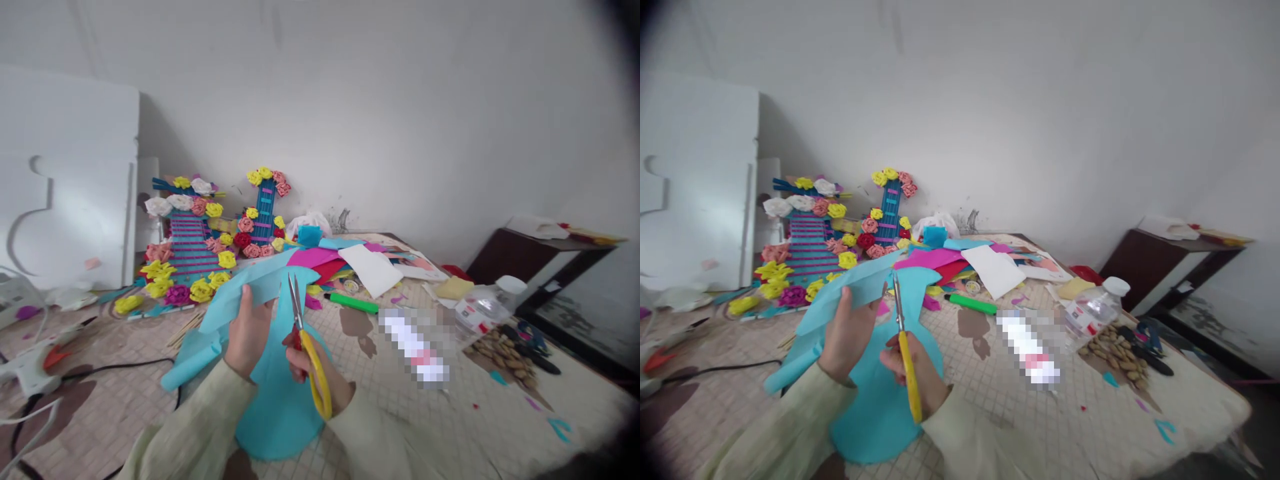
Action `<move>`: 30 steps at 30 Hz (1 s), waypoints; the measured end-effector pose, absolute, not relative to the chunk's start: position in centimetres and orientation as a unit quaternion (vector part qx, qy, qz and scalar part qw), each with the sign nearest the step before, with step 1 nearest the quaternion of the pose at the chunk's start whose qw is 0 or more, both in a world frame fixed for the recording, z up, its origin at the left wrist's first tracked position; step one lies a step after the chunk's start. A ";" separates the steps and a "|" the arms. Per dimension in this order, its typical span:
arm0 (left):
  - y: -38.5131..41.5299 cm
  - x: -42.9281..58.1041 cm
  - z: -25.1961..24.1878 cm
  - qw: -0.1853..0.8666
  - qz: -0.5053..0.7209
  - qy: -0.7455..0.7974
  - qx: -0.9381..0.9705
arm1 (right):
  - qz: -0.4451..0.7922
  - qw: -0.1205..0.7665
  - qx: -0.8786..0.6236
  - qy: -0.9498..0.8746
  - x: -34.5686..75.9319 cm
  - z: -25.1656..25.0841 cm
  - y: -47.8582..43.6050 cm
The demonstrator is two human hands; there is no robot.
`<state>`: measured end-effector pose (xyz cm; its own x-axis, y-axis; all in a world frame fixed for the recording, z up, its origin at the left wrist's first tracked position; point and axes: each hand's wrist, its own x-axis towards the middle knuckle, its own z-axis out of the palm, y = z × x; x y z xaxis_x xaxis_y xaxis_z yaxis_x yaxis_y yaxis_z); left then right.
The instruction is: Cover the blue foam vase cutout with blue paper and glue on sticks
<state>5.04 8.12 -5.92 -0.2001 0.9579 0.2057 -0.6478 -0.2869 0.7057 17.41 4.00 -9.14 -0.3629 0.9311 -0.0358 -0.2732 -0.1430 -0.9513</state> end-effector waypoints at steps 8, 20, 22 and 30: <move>7.9 5.6 -4.5 0.538 0.773 0.167 0.291 | 0.677 0.407 -0.361 -0.496 16.9 -9.8 3.5; 7.6 5.9 -4.3 0.543 0.778 0.179 0.262 | 0.682 0.399 -0.374 -0.485 16.7 -9.4 3.2; 7.5 6.2 -4.5 0.557 0.767 0.180 0.261 | 0.678 0.396 -0.377 -0.492 16.7 -9.6 3.2; 7.2 6.9 -4.9 0.586 0.750 0.179 0.248 | 0.675 0.377 -0.380 -0.508 16.9 -9.4 3.4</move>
